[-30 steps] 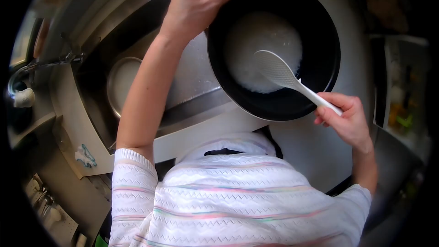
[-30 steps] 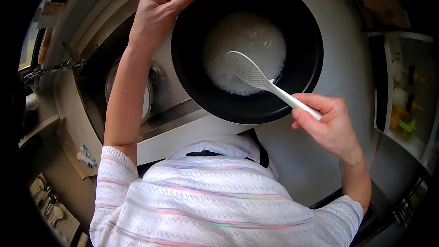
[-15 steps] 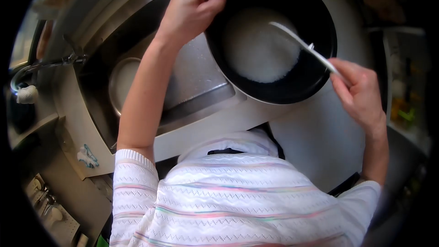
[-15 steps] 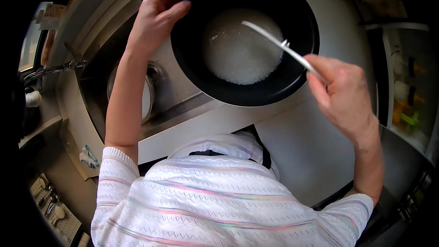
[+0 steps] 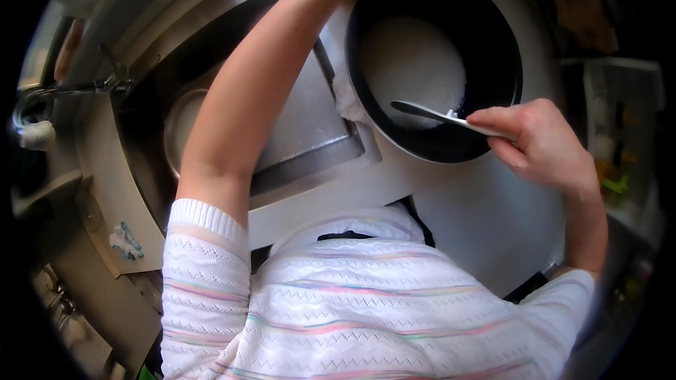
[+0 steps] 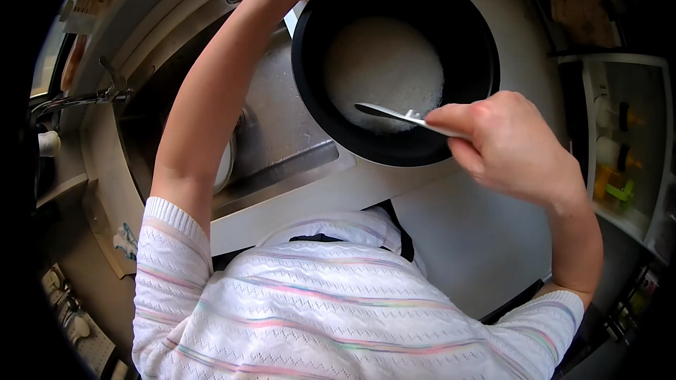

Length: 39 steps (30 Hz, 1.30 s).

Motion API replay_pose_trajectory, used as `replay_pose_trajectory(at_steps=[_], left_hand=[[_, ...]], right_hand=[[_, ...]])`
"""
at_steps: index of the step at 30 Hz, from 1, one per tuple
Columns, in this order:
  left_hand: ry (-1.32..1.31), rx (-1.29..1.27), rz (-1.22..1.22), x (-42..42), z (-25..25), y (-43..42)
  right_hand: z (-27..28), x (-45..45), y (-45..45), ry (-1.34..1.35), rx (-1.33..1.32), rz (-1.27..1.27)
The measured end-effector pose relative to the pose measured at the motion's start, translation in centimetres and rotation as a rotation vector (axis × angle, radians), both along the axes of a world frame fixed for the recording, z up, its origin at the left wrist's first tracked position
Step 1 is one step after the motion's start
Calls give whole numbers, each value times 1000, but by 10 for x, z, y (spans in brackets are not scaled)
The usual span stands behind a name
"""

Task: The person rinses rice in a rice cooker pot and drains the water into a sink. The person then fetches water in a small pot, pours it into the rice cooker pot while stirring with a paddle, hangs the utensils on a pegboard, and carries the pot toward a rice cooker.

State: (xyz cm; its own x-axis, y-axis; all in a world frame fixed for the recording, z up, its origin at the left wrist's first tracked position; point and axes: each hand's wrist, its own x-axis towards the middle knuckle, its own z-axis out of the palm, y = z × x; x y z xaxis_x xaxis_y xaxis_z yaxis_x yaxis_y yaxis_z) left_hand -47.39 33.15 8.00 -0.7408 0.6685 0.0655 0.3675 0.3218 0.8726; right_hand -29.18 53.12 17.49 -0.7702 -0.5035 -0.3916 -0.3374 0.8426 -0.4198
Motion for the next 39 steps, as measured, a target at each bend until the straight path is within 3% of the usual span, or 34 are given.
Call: replay_pose_trajectory(at_steps=[3,6,11,13,16,17,19,21,27,34,39], left_hand=[[-18,34,-98,-10,2,8],[-6,-6,-86,-9,3,5],[-166,213,374,4,-15,-56],[92,-58,437,-8,-43,-96],[-585,-143,370,10,-38,-112],[-678,26,320,16,-49,-112],[-846,18,215,25,-45,-115],[-844,182,179,37,-53,-115],[-983,543,134,60,-77,-115],[-955,625,258,93,-55,-135],[-859,594,350,126,-14,-155]], right_hand=[[-24,-10,-14,-54,-242,-93],[-42,-26,-8,18,-224,-208],[-33,-31,27,183,-139,-411],[-38,-33,33,300,-119,-356],[-60,-37,29,510,-8,-178],[-65,-37,23,583,44,-102],[-61,-30,8,484,115,-72],[-53,-21,8,435,-28,-55],[-50,-25,16,404,-16,-413],[-65,-20,2,477,-143,-122],[-54,-17,7,-9,-370,-407]])
